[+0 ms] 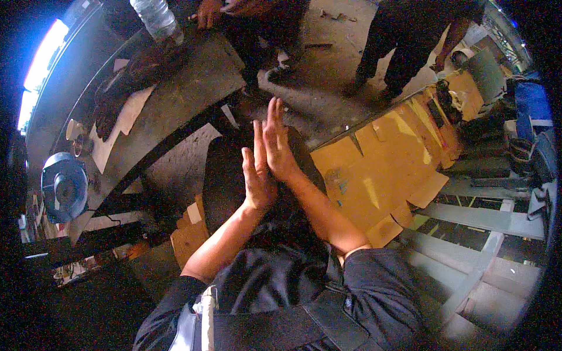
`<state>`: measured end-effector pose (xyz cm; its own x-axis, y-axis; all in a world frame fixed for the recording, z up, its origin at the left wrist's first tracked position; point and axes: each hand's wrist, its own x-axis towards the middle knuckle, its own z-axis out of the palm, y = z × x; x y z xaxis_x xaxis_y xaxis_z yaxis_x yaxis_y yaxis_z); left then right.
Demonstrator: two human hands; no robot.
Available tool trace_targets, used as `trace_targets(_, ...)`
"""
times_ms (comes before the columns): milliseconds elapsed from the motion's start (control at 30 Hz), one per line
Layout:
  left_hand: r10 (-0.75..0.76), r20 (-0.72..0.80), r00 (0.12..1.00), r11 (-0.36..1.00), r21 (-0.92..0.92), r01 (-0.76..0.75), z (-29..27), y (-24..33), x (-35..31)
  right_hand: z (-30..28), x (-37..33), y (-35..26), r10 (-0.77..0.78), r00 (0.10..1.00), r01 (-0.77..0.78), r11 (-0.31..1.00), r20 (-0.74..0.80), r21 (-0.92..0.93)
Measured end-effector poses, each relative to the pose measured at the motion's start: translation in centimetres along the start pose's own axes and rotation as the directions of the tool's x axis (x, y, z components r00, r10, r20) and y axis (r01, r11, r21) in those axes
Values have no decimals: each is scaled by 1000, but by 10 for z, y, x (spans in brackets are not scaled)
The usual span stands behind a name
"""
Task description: The person sits on a bench and repeatedly assembles small cylindrical items by wrapping paper around a green stick-like object. The person uses both hands to roll and shape the items, occasionally picking up new pieces from a cardboard sheet on the lap.
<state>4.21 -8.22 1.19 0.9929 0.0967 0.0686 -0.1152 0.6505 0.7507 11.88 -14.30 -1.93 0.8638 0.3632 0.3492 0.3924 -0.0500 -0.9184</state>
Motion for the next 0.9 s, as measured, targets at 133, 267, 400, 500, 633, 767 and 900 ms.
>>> trace_targets(133, -55, 4, 999, 999, 2, 55, 3, -9, -2, -16, 37, 10, 41, 968, -52, 998, -248, -35)
trace_targets(267, 12, -125, 992, 995, 102, 1, -3, -20, -1, -21, 37, 6, 164, 884, -152, 986, -437, 63)
trace_targets(400, -22, -251, 968, 984, 166, 65, 5, -13, 0, -28, 32, 11, 113, 775, -69, 993, -622, 94)
trace_targets(500, -24, -254, 967, 961, 260, 92, 3, -13, 0, -33, 29, 13, 85, 751, -34, 995, -655, 90)
trace_targets(633, -14, -238, 971, 922, 374, 105, 4, -10, -1, -47, 12, 15, 370, 808, -137, 875, -458, 464)
trace_targets(767, 80, -274, 958, 914, 403, 39, -9, -7, 6, -69, -23, -5, 208, 978, -204, 969, -15, 138)
trace_targets(900, 196, -243, 950, 878, 474, -59, -13, -11, 8, -61, -47, -20, 361, 928, -336, 918, -90, 208)
